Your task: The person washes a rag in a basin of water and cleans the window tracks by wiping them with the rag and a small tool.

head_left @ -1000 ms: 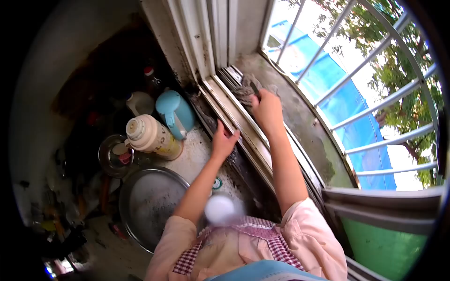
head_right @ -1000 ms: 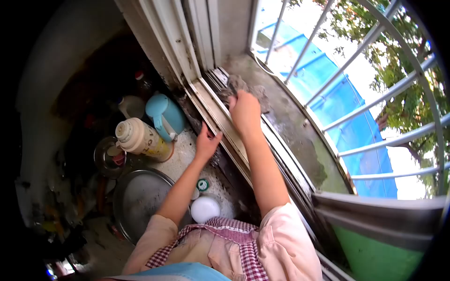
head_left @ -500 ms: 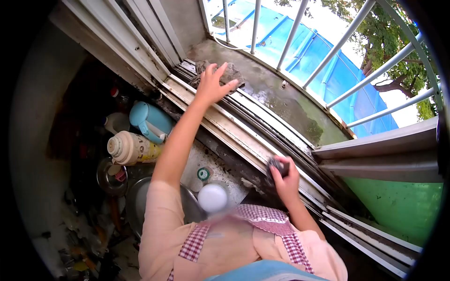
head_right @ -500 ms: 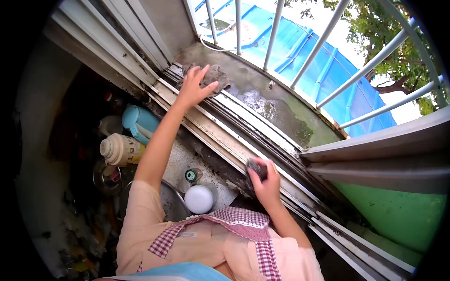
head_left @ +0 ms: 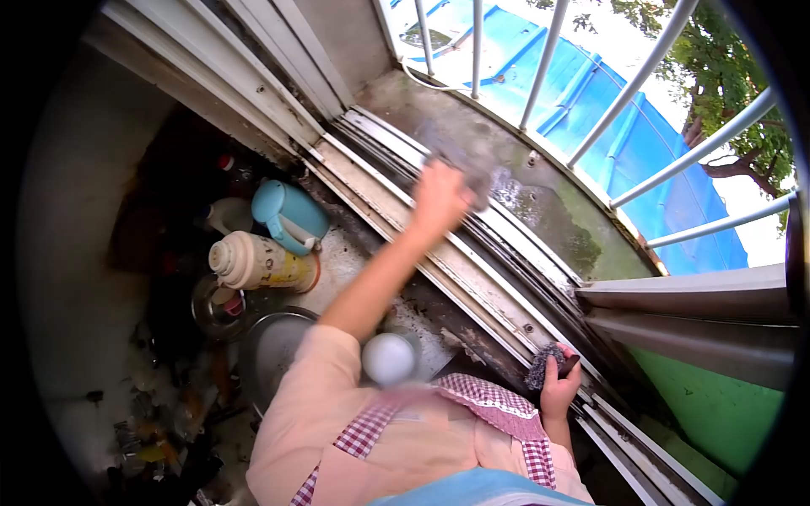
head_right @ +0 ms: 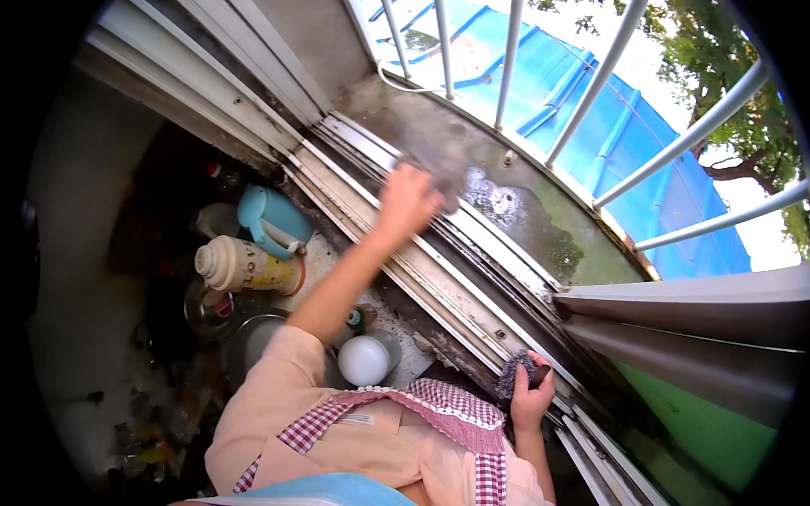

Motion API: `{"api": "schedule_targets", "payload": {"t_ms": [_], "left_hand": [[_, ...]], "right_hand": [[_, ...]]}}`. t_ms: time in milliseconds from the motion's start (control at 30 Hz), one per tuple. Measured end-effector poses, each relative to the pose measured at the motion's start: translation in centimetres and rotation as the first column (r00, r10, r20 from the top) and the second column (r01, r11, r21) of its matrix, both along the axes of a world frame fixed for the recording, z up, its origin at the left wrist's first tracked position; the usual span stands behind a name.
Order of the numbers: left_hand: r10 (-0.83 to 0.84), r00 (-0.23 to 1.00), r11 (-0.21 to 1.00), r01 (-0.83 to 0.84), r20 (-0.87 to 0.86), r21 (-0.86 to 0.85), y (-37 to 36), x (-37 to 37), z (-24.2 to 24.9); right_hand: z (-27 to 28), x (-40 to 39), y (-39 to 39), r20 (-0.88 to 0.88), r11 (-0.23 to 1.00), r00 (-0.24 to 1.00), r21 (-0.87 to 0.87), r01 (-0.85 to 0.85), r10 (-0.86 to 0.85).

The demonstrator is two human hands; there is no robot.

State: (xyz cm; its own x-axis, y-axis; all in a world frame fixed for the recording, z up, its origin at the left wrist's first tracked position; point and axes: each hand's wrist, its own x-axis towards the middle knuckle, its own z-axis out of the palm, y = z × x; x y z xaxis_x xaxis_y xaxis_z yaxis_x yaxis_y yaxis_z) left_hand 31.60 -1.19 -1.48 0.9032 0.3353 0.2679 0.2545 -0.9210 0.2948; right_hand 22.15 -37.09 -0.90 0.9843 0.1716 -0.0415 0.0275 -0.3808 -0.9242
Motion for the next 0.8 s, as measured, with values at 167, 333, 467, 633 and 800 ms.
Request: {"api": "schedule_targets", "payload": {"t_ms": [167,333,467,633,800], "left_hand": [[-0.391,0.918,0.855,0.39,0.068,-0.343,-2.4,-0.6,2.4],[-0.24,0.971,0.914,0.218,0.022,0.341,9.5,-1.4,8.0],[-0.038,0.994,0.984,0.02,0.099,0.177,17.1,0.2,4.1],[0.141,0.99,0.99,-0.141,0.009,-0.022,12.0,2.2,0.4],[-0.338,0.941,0.937,0.333,-0.032,-0.102,0.0,-0.3,1.9]], "right_hand": [[0.0,0.3,-0.1,-0.092,1.0,0.996,0.006,-0.002,0.003],[0.3,0.3,-0.1,-0.076,0.999,0.997,-0.035,-0.032,0.03],[0.2,0.3,0.0,-0.02,0.999,0.999,-0.037,-0.039,0.038],[-0.1,0.2,0.0,-0.024,0.999,0.999,-0.019,-0.032,0.032],[0.1,0.3,0.6,-0.002,0.999,1.0,-0.027,-0.019,0.019]]}}
